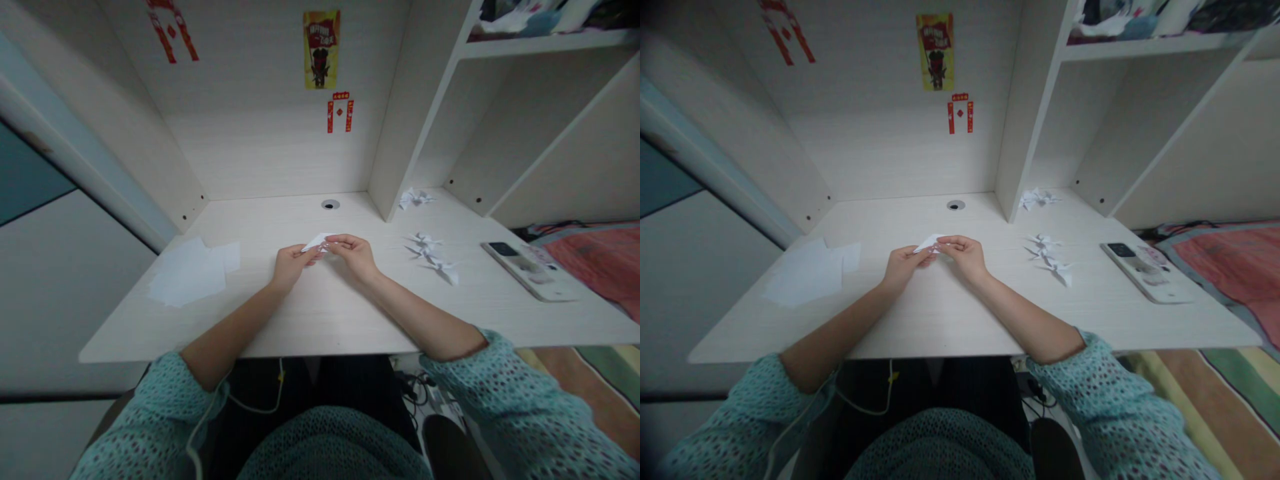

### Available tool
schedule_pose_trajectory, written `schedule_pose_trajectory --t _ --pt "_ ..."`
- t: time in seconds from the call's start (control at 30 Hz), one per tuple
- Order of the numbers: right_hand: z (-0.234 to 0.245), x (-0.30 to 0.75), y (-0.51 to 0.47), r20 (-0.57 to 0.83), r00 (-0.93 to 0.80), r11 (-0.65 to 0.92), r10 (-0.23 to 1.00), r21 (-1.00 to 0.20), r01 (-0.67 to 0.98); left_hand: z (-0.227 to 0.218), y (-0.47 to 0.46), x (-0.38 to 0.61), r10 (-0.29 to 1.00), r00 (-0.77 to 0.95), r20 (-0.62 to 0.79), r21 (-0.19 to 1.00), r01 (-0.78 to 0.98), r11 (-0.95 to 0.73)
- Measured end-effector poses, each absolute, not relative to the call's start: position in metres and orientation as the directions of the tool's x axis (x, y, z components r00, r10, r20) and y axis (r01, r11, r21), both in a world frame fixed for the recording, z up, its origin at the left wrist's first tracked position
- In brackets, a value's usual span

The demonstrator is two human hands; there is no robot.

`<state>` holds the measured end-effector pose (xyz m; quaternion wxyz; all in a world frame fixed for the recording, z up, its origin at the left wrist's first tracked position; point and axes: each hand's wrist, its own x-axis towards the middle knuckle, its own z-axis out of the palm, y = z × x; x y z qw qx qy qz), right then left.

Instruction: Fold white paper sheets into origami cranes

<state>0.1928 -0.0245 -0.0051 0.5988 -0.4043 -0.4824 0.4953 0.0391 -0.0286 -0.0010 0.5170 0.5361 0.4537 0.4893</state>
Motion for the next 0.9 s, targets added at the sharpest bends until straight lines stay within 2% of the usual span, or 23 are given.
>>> schedule_pose_trajectory --t 0.23,0.43,0.77,0.9 --pt "-0.005 0.202 -0.018 0.182 0.039 0.186 0.983 -0.963 -0.196 0.000 -0.029 0.040 0.982 0.187 -0.012 0.999 -0.029 0.018" --pt "-0.003 0.205 -0.015 0.192 0.048 0.198 0.980 -0.960 -0.196 0.003 -0.030 0.038 0.966 0.259 -0.008 1.000 0.005 0.007" --pt "-0.005 0.198 -0.016 0.222 0.004 0.217 0.975 -0.952 -0.217 0.000 -0.025 0.035 0.991 0.137 0.006 1.000 0.019 -0.009" --pt "-0.008 0.191 -0.021 0.243 0.040 0.246 0.969 -0.938 -0.245 -0.001 -0.025 0.035 0.986 0.159 0.042 0.998 0.043 -0.050"
